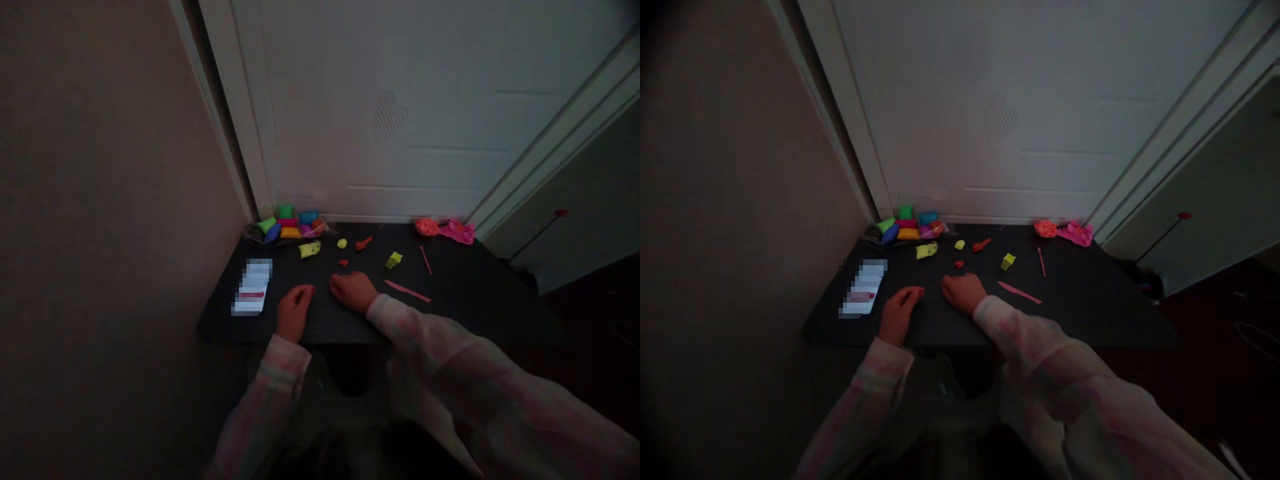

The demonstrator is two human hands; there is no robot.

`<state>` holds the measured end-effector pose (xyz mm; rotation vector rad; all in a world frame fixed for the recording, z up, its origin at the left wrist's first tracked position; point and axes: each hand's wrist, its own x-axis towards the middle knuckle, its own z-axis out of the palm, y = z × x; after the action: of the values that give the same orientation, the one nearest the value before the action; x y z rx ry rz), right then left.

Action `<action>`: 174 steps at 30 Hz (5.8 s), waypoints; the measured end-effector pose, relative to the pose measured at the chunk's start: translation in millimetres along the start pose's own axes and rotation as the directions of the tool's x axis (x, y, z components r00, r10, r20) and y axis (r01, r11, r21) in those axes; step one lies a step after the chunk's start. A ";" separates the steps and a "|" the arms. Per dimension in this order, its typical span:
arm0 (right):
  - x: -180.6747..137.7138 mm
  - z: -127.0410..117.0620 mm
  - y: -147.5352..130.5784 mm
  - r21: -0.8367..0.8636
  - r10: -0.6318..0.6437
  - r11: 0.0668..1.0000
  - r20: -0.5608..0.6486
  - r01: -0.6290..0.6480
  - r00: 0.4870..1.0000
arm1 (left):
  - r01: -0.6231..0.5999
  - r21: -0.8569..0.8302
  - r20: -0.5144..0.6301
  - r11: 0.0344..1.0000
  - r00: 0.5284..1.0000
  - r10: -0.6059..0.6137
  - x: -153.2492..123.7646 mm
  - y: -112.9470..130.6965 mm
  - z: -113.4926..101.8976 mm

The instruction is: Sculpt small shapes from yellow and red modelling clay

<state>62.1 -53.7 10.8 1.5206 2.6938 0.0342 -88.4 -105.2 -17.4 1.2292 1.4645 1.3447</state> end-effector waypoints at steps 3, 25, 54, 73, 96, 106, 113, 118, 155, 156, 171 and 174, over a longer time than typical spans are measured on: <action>4.6 -1.0 14.6 -0.050 0.097 0.994 -0.008 -0.097 0.995 | 0.002 -0.070 -0.021 0.998 1.000 -0.004 1.5 -2.0 1.5; -0.1 3.3 -3.6 -0.071 -0.193 0.979 -0.048 0.189 0.980 | 0.089 -0.324 -0.120 0.942 0.984 -0.135 -0.3 -2.2 -5.3; 14.1 6.9 22.9 0.013 -0.134 0.991 -0.028 0.135 0.991 | 0.149 -0.389 -0.153 0.909 0.963 -0.223 0.9 4.7 -2.4; -0.6 8.4 6.4 0.056 -0.323 0.944 -0.029 0.324 0.946 | 0.138 -0.440 -0.165 0.887 0.959 -0.230 1.0 7.5 -1.4; 14.3 6.7 20.5 0.012 -0.277 0.961 -0.034 0.278 0.960 | 0.153 -0.397 -0.158 0.905 0.960 -0.231 0.3 3.2 -3.2; 15.1 7.2 21.4 -0.013 -0.258 0.966 -0.062 0.258 0.964 | 0.154 -0.388 -0.143 0.909 0.964 -0.224 -0.1 1.1 -4.3; 6.2 0.2 30.7 0.302 -0.062 0.946 -0.195 0.120 0.979 | 0.155 -0.397 -0.144 0.905 0.963 -0.228 -0.8 2.0 -3.8; 4.6 -11.3 62.0 0.602 0.050 0.798 -0.110 0.027 0.993 | 0.150 -0.383 -0.145 0.911 0.965 -0.220 -1.0 2.6 -4.2; -39.0 1.5 59.4 0.595 0.005 0.803 -0.060 0.032 0.998 | 0.147 -0.409 -0.135 0.900 0.966 -0.219 -0.4 3.5 -3.8; -31.6 3.4 58.0 0.557 0.011 0.830 -0.086 0.038 0.996 | 0.145 -0.411 -0.137 0.900 0.966 -0.219 -0.4 3.6 -3.7; 2.8 8.9 31.5 -0.009 -0.290 0.957 -0.085 0.290 0.953 | 0.156 -0.389 -0.141 0.908 0.964 -0.226 -0.8 5.7 -3.2; 6.1 8.4 32.0 -0.033 -0.257 0.966 -0.075 0.255 0.964 | 0.155 -0.389 -0.152 0.908 0.961 -0.229 -0.8 5.3 -2.9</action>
<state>86.7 -31.9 3.6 1.1767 2.9178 0.1175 -90.2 -106.7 -11.8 0.7046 1.3384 1.5510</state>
